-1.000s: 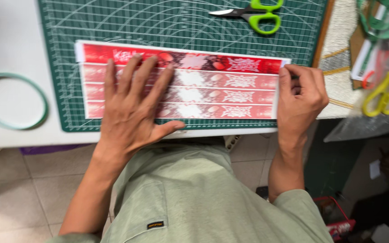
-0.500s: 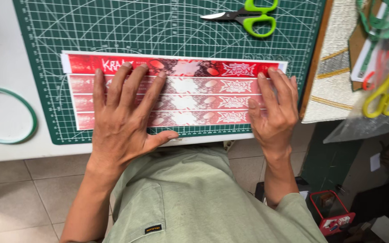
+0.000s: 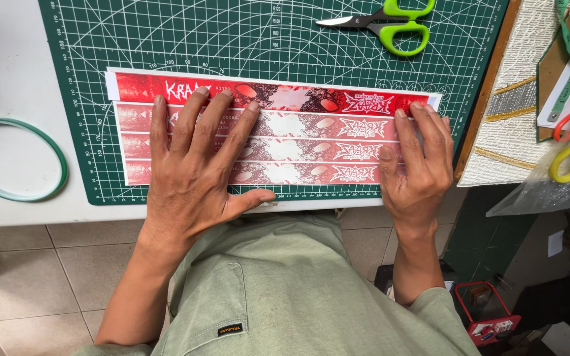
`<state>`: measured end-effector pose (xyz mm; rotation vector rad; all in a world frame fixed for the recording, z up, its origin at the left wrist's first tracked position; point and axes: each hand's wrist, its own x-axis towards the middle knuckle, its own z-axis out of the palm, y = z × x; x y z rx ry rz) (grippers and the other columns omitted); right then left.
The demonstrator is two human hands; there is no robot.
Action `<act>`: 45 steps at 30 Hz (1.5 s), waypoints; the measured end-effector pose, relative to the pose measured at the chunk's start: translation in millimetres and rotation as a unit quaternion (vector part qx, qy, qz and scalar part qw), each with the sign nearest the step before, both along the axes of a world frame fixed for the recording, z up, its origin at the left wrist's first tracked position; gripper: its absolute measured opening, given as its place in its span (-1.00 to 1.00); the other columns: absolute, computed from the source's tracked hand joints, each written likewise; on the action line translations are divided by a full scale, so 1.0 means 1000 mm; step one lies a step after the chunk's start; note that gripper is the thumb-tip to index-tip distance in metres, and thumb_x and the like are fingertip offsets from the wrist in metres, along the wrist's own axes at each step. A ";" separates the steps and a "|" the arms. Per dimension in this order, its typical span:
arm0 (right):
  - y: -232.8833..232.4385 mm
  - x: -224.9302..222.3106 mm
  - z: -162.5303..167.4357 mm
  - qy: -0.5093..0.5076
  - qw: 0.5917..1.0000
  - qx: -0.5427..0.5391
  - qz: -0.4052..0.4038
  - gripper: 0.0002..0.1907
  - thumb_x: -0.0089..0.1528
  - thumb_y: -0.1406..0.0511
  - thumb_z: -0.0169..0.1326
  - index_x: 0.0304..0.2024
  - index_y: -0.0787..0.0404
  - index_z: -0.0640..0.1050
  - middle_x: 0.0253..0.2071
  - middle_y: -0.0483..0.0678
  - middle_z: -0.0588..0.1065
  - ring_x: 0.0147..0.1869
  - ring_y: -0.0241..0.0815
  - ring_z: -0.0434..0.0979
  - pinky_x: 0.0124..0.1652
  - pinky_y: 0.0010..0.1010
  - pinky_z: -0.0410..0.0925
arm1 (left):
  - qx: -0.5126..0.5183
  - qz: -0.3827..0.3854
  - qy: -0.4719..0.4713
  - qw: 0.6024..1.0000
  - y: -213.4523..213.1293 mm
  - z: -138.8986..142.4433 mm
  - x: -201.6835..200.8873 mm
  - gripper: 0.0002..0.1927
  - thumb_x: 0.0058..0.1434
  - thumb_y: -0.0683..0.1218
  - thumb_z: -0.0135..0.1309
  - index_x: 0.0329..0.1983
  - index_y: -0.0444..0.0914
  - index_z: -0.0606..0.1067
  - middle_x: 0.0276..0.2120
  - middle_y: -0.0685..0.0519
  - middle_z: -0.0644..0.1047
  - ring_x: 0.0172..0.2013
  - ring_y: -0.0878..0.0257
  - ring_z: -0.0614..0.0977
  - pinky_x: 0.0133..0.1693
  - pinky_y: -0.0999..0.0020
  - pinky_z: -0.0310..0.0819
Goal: The person applies green tape to the edges of a long red sticker strip on a cutting mat, then flips the strip and applies tape to the other side. They then retrieve a sheet of red stickers and align them on the mat.
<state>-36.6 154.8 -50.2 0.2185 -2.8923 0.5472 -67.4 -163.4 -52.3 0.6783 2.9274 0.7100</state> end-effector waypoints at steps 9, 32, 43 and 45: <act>0.002 0.002 -0.003 -0.006 1.000 0.000 -0.003 -0.54 0.52 0.09 0.02 0.26 0.31 0.56 0.33 0.15 0.43 0.47 0.18 0.42 0.48 0.12 0.22 | -0.005 0.002 -0.004 1.000 -0.001 -0.003 0.001 0.05 0.20 0.72 -0.36 0.51 0.01 0.34 0.38 -0.08 0.31 0.44 -0.04 0.22 0.48 -0.27 -0.23; 0.003 0.000 0.003 0.000 1.000 -0.004 -0.003 -0.55 0.49 0.11 0.05 0.25 0.30 0.57 0.31 0.15 0.46 0.44 0.16 0.44 0.46 0.11 0.24 | 0.017 -0.032 -0.011 0.999 0.021 0.029 -0.012 0.14 0.13 0.61 -0.05 0.29 -0.48 0.37 0.27 -0.28 0.35 0.33 -0.14 0.33 0.38 -0.07 0.21; 0.008 0.001 0.002 -0.003 1.000 0.000 -0.010 -0.53 0.47 0.06 0.03 0.24 0.26 0.57 0.31 0.12 0.45 0.44 0.13 0.44 0.46 0.11 0.24 | -0.076 -0.016 0.046 0.996 0.044 0.021 -0.005 0.02 0.19 0.67 -0.22 0.50 -0.04 0.31 0.25 -0.24 0.32 0.30 -0.16 0.33 0.32 -0.08 0.33; 0.008 0.000 0.002 -0.001 1.000 -0.005 -0.008 -0.52 0.47 0.06 0.03 0.24 0.26 0.58 0.31 0.12 0.45 0.44 0.12 0.43 0.45 0.11 0.24 | -0.068 -0.013 0.043 0.997 0.044 0.021 -0.004 0.01 0.20 0.66 -0.18 0.51 -0.04 0.32 0.26 -0.23 0.32 0.31 -0.16 0.33 0.33 -0.08 0.32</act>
